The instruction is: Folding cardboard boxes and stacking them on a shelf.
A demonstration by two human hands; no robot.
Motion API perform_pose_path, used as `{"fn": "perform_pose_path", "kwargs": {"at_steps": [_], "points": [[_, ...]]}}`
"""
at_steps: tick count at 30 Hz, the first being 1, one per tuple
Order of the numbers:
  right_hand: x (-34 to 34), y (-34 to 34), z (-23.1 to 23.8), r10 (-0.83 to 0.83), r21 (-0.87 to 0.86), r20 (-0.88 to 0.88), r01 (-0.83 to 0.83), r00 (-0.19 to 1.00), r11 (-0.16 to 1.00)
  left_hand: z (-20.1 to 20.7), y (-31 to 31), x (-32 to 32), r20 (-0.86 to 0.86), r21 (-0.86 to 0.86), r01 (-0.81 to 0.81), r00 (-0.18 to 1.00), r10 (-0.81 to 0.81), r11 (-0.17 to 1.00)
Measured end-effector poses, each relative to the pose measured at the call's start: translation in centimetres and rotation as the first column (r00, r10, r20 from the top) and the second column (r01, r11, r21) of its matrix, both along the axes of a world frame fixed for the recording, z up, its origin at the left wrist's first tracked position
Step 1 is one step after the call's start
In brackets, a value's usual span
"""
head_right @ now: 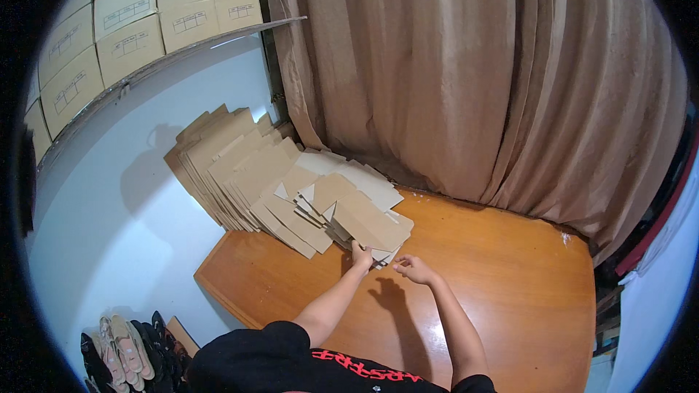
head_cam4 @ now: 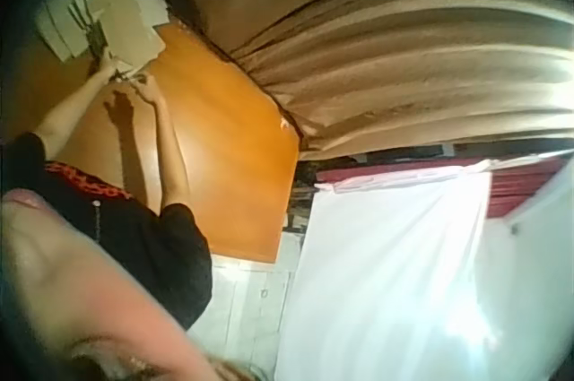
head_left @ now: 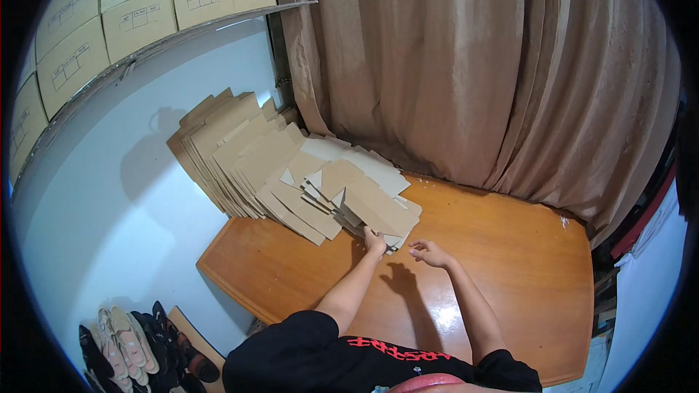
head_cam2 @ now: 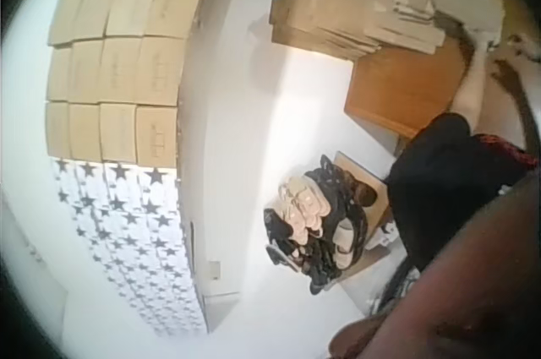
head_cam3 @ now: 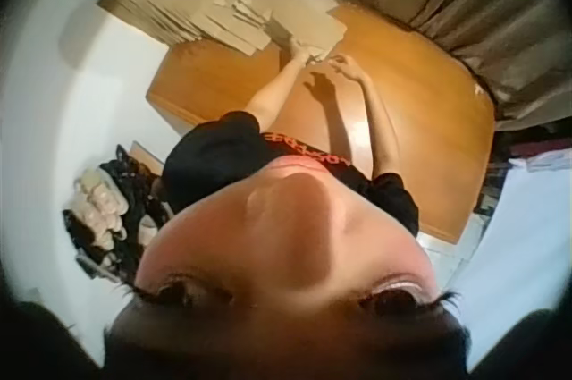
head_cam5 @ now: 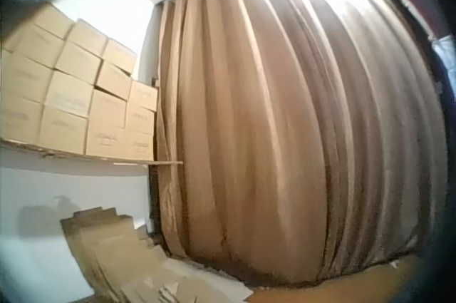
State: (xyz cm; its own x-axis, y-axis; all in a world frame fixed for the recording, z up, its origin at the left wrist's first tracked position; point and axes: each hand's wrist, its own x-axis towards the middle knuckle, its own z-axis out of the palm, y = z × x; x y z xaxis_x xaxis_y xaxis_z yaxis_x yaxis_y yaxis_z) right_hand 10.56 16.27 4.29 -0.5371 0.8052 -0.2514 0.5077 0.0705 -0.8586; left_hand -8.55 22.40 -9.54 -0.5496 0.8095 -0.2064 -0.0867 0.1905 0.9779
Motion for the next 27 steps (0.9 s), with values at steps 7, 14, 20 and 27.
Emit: {"fn": "perform_pose_path", "kwargs": {"at_steps": [7,14,20,27], "points": [[0.2,0.1,0.2,-0.211,0.341,-0.027,0.207,0.977,0.917,8.1,-5.7,2.3,-0.333,0.186,0.207,0.933,-0.137,0.960],[-2.5,-1.4,2.3,-0.341,0.432,-0.041,0.325,0.939,0.841,12.3,-10.4,2.1,-0.532,0.296,0.495,0.796,-0.290,0.817],[-3.7,-3.7,3.5,-0.386,0.496,-0.143,0.403,0.911,0.769,14.6,-13.3,2.5,-0.648,0.336,0.554,0.723,-0.240,0.762],[-1.8,-5.5,4.0,-0.529,0.404,-0.487,0.717,0.695,0.569,16.5,-15.5,2.1,-0.696,0.322,0.573,0.683,-0.222,0.754]]}}
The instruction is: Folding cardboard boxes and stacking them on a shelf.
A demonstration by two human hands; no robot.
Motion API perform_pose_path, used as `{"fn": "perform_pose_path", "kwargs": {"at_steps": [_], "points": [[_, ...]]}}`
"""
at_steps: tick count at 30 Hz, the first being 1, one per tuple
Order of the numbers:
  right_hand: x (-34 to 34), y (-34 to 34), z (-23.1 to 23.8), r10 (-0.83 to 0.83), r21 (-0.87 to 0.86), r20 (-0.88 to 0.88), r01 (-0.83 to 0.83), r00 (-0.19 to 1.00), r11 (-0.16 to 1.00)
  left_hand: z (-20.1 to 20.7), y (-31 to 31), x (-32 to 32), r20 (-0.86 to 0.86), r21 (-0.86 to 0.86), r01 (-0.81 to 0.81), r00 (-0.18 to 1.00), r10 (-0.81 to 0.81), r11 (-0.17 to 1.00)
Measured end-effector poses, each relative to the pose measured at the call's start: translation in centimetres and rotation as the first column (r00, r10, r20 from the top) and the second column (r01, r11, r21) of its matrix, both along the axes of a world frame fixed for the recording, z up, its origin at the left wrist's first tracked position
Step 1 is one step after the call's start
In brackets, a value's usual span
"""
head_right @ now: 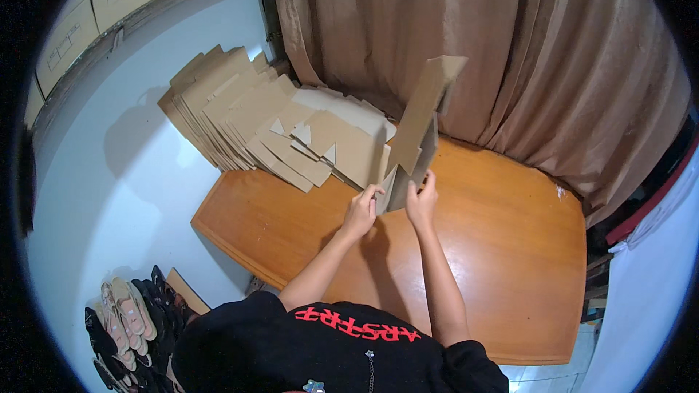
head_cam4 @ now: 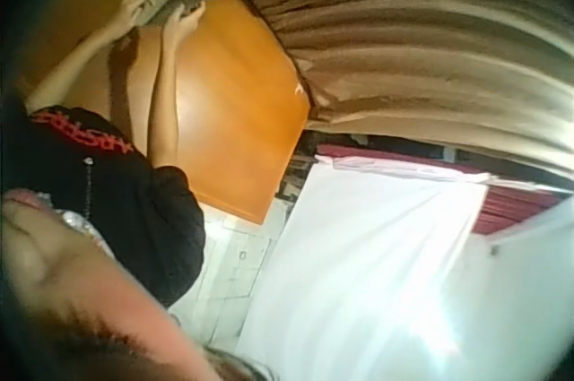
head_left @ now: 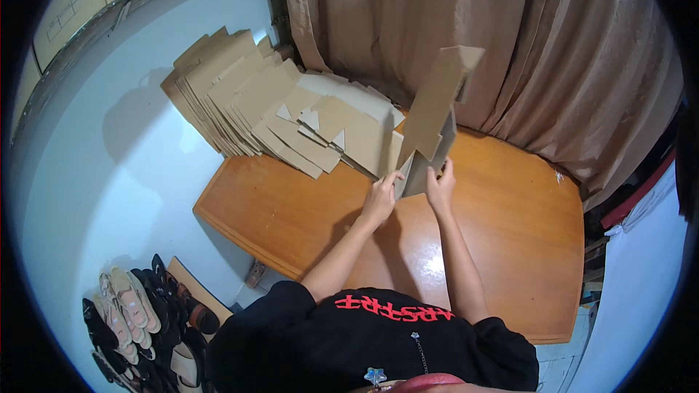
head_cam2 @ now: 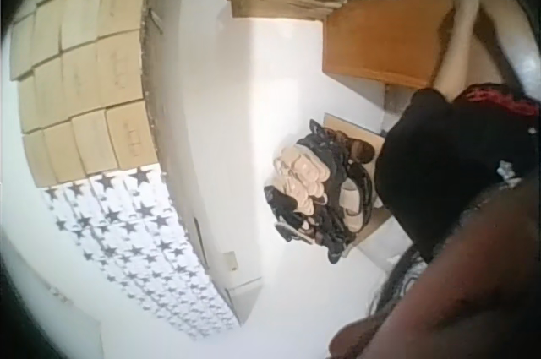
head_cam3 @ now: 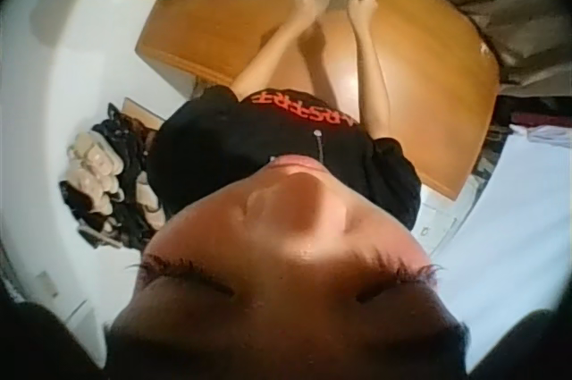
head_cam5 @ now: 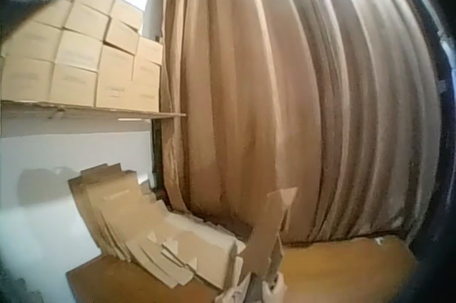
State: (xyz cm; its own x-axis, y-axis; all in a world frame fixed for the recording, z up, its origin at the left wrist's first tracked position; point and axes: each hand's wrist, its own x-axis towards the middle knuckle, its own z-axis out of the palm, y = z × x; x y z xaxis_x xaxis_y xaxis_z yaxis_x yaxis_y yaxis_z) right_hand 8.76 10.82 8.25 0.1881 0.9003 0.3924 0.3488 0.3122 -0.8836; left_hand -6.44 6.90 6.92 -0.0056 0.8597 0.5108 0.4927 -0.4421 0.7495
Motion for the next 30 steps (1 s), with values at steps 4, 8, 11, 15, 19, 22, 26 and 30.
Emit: {"fn": "perform_pose_path", "kwargs": {"at_steps": [4,8,11,15,19,22,26,30], "points": [[3.2,-0.1,-1.9,-0.071,0.023,-0.051,0.072,0.996,0.997,1.1,-0.5,-1.1,0.017,0.088,-0.043,0.999,0.042,0.995],[5.8,-0.7,-5.6,-0.236,-0.099,-0.360,0.215,0.903,0.972,1.7,0.0,-2.0,0.206,0.061,-0.035,0.978,0.021,0.998],[5.1,-4.5,-5.2,-0.249,-0.309,-0.495,0.099,0.833,0.946,1.2,-0.1,-3.1,0.400,-0.111,0.044,0.917,0.004,0.993],[4.8,-8.2,-7.1,-0.371,-0.462,-0.483,0.129,0.794,0.878,-1.0,-0.5,-4.2,0.472,-0.088,0.159,0.876,-0.099,0.983],[7.8,-7.8,-11.2,-0.667,-0.581,-0.221,0.454,0.711,0.676,-1.8,-1.0,-5.2,0.453,-0.110,0.238,0.876,-0.164,0.965],[9.3,-8.7,-7.9,-0.720,-0.537,-0.088,0.576,0.689,0.616,-1.4,-1.8,-5.8,0.524,-0.184,0.301,0.836,-0.166,0.936],[15.8,-6.8,-12.6,-0.540,-0.537,-0.255,0.347,0.802,0.769,-1.5,-2.3,-7.0,0.517,-0.252,0.369,0.833,-0.198,0.895],[15.3,-7.9,-9.5,-0.338,-0.588,-0.334,0.086,0.880,0.804,-2.6,-3.2,-9.1,0.592,-0.319,0.373,0.796,-0.124,0.871]]}}
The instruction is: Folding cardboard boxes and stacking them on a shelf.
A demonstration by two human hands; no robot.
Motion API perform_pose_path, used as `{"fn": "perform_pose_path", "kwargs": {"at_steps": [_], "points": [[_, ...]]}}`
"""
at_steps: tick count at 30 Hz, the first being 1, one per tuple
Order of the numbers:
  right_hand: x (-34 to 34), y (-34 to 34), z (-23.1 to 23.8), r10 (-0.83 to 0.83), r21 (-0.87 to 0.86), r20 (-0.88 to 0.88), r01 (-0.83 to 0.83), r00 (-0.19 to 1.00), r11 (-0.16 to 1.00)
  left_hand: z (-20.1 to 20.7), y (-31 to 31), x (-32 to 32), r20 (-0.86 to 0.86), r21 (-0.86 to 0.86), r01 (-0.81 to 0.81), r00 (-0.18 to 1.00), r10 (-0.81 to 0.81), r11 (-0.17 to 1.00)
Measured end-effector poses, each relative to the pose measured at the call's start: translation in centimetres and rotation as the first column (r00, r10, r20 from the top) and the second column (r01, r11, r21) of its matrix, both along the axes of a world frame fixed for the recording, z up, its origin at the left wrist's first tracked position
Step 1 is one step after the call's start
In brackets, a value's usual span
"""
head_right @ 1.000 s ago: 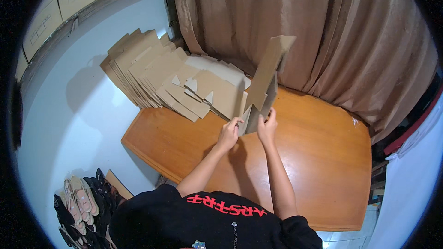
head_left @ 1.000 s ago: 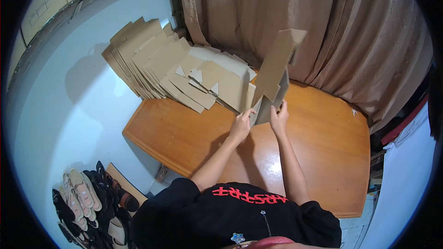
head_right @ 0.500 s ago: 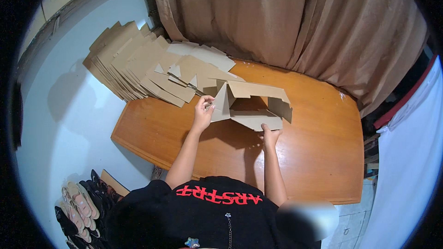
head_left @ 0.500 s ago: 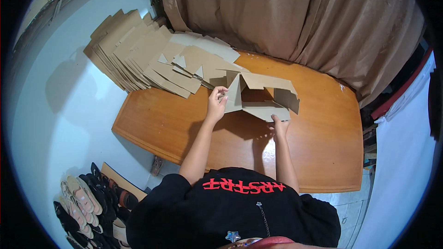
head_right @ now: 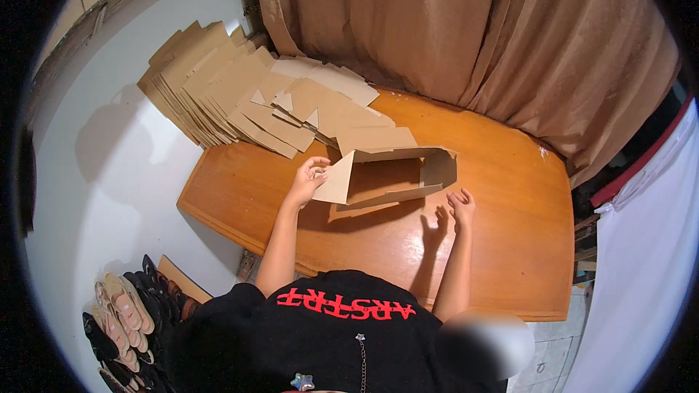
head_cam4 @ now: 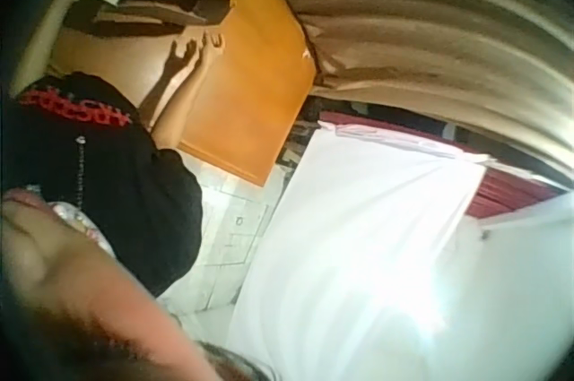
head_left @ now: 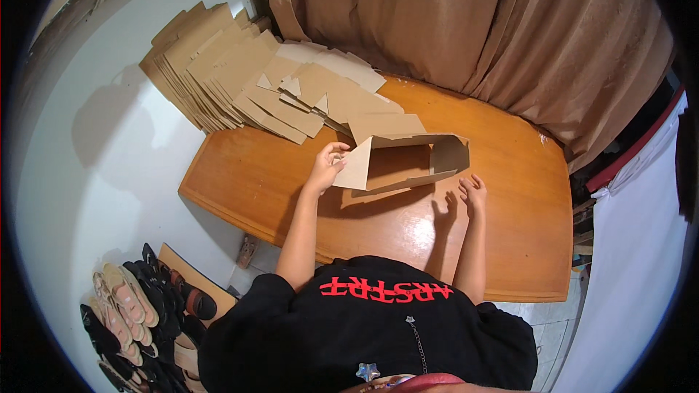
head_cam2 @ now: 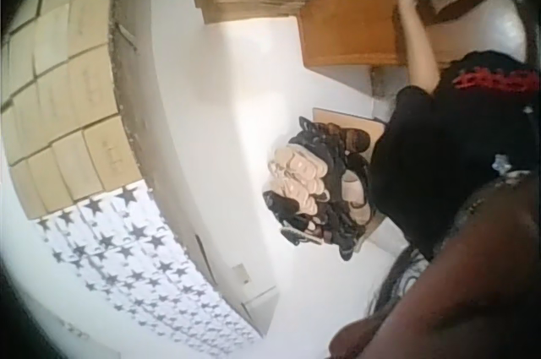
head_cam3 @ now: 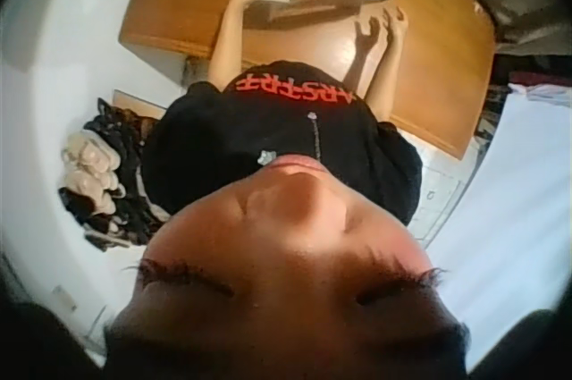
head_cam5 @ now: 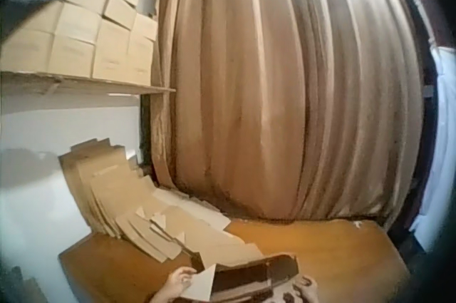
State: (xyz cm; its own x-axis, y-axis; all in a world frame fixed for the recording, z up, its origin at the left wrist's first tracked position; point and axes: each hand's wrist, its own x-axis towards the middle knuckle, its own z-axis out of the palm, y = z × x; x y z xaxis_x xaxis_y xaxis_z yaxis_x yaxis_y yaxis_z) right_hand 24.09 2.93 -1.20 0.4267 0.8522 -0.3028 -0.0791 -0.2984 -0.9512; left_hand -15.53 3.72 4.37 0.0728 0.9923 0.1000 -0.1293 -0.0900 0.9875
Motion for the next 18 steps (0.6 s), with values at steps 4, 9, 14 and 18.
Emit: {"fn": "perform_pose_path", "kwargs": {"at_steps": [4,9,14,18], "points": [[-1.9,0.3,2.3,0.052,0.010,-0.007,-0.052,0.999,0.999,-0.9,-0.6,-1.1,-0.044,-0.119,-0.001,0.999,-0.004,0.993],[-4.1,2.2,2.0,0.171,0.040,0.128,-0.178,0.977,0.983,-2.7,-1.2,-1.7,-0.073,-0.174,-0.062,0.996,0.050,0.983],[-5.6,3.8,1.2,0.205,-0.011,0.168,-0.206,0.964,0.979,-4.2,-1.8,-1.9,-0.432,0.027,-0.488,0.782,0.450,0.873],[-6.2,4.7,0.3,0.190,0.102,0.255,-0.222,0.948,0.970,-2.4,-3.1,-0.6,-0.534,0.214,-0.521,0.646,0.545,0.827]]}}
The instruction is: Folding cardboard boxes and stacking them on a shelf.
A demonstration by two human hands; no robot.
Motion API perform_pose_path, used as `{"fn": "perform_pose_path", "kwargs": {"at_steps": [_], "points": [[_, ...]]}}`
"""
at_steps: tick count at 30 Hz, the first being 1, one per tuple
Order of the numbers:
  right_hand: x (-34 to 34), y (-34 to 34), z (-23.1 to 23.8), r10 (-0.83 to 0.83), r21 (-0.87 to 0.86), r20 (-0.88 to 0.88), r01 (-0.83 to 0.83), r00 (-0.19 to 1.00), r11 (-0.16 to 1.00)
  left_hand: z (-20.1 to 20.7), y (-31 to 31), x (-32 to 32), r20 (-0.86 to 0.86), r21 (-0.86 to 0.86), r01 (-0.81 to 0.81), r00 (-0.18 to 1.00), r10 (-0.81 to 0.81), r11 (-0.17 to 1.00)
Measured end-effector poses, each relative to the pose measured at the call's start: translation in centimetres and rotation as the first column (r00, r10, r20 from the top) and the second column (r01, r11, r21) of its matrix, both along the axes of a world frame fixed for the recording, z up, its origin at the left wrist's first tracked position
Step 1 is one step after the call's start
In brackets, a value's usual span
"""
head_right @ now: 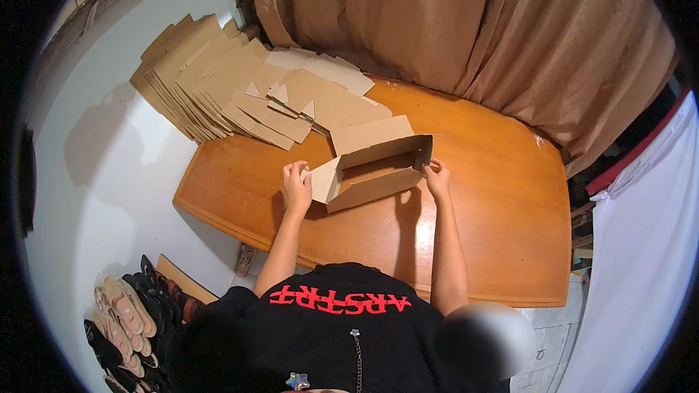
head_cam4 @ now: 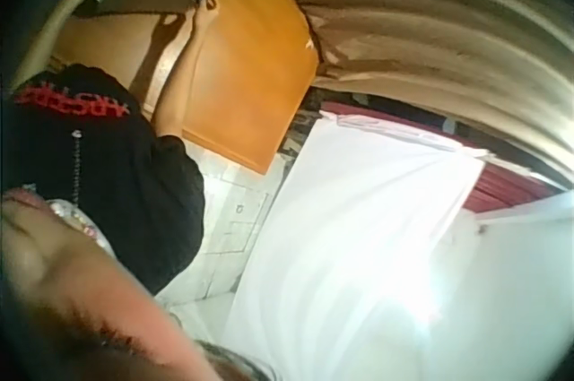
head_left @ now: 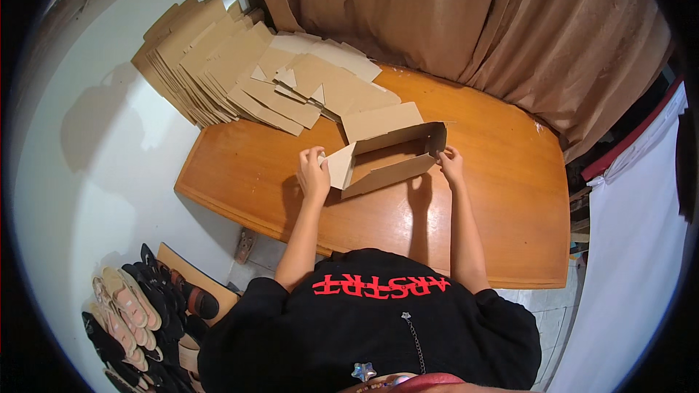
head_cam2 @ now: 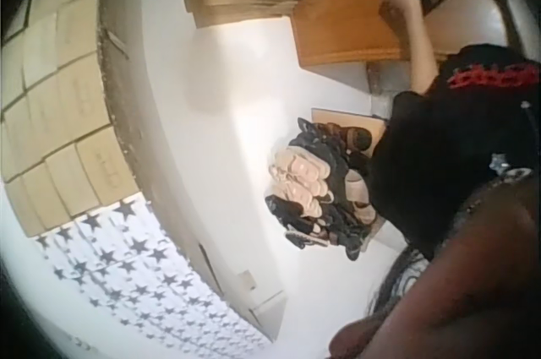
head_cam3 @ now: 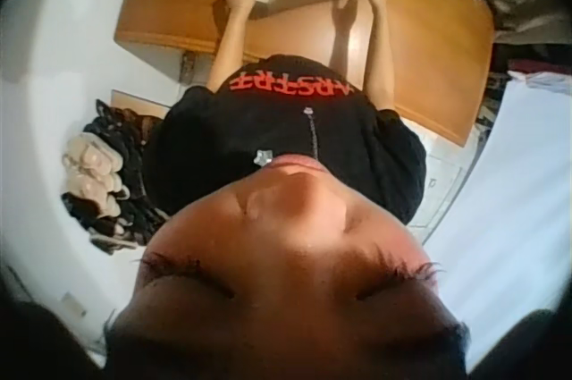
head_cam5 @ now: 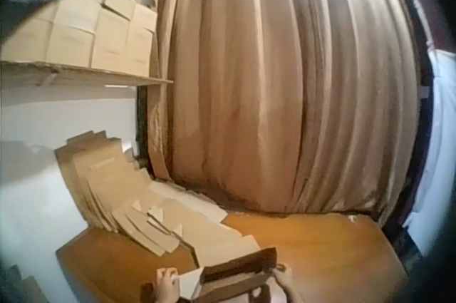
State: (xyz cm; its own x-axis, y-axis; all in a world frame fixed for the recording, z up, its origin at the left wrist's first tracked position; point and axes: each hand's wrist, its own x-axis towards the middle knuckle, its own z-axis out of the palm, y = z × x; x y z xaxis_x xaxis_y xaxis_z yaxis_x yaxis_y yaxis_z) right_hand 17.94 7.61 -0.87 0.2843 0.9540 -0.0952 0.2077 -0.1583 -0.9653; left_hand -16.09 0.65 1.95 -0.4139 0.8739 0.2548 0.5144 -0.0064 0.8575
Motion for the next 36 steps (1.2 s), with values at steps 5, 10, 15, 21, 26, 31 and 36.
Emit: {"fn": "perform_pose_path", "kwargs": {"at_steps": [5,10,15,21,26,31,36], "points": [[0.1,0.6,-1.4,-0.120,0.151,0.139,0.099,0.983,0.984,3.0,-1.5,2.2,-0.476,-0.147,0.029,0.874,-0.096,0.989],[0.5,-1.3,-0.9,-0.255,0.067,0.195,0.246,0.947,0.967,2.2,-0.9,2.1,-0.598,-0.316,-0.025,0.781,-0.179,0.949],[1.3,-5.7,0.0,-0.337,0.080,0.084,0.331,0.938,0.940,2.0,-0.1,1.3,-0.390,-0.656,0.058,0.828,-0.404,0.753],[5.2,-10.8,-4.4,-0.454,0.149,0.008,0.448,0.891,0.882,0.7,0.5,2.2,-0.243,-0.736,0.214,0.802,-0.545,0.643],[4.7,-13.9,-4.7,-0.523,-0.007,-0.010,0.523,0.852,0.852,-1.0,1.6,2.3,-0.088,-0.739,0.360,0.785,-0.613,0.569],[2.6,-14.7,-2.0,-0.531,-0.141,-0.085,0.518,0.843,0.844,-3.5,2.7,1.7,0.021,-0.693,0.498,0.737,-0.675,0.522],[3.3,-14.2,-5.0,-0.589,0.112,0.231,0.581,0.774,0.806,-2.1,2.4,2.7,-0.005,-0.694,0.491,0.727,-0.686,0.526]]}}
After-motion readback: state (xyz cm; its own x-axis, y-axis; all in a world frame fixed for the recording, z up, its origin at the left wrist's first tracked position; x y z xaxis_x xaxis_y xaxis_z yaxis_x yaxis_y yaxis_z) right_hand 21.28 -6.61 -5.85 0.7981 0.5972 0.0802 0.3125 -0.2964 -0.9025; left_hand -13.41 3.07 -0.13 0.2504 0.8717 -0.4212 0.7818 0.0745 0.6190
